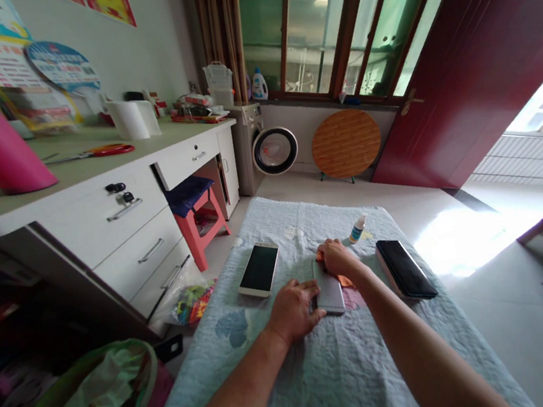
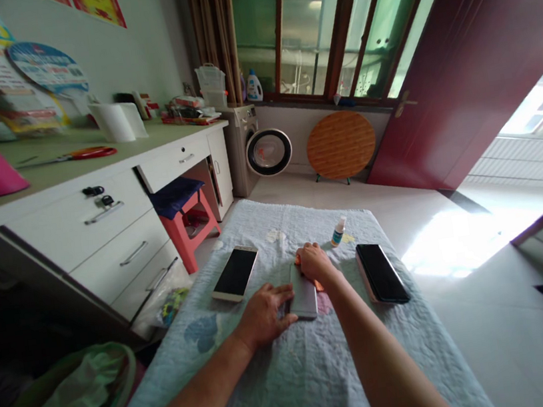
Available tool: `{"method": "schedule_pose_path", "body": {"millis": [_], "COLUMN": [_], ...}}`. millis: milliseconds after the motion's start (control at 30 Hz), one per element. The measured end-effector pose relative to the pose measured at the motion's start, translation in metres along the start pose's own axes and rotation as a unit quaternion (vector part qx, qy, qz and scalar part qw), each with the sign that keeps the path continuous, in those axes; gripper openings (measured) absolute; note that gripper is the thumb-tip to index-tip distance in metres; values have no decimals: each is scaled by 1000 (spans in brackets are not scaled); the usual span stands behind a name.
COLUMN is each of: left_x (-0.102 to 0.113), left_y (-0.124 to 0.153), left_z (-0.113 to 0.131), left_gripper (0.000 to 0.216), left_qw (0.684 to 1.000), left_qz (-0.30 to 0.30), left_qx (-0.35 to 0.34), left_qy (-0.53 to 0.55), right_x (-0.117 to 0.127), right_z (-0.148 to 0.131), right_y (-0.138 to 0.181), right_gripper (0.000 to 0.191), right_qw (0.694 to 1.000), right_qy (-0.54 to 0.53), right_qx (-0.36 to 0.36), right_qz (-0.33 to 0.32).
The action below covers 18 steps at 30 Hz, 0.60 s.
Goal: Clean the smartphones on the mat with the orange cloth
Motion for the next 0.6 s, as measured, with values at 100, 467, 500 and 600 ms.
{"method": "schedule_pose_path", "body": {"millis": [100,467,500,600], "left_x": [1,0,0,0], "left_y": [0,0,-1,-1], "left_z": [1,-1,-2,-2], "left_gripper": [41,40,41,43], "left_qw": [1000,1000,1000,1000], "left_qz": [4,-7,-7,-6], "left_qx": [-4,-18,-18,-17], "left_qy": [1,3,3,4], "right_x": [-1,-5,-5,-5], "right_z": [15,21,18,8], "right_y": [6,7,6,4], "right_gripper": [18,21,20,18], "right_qw": [1000,1000,1000,1000], "right_qy": [14,16,13,1], "right_qx": [-12,-23,-21,-13], "right_qz": [-10,-1,0,8]}}
Point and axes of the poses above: each hand's wrist, its own y-axis away from the middle knuckle, its own x-axis out of the back of the hand, z = x × y, the point moved 6 cm from there along -y, towards the middle knuckle, and after that the axes turned 8 degrees about x, right-handed, at the moved point
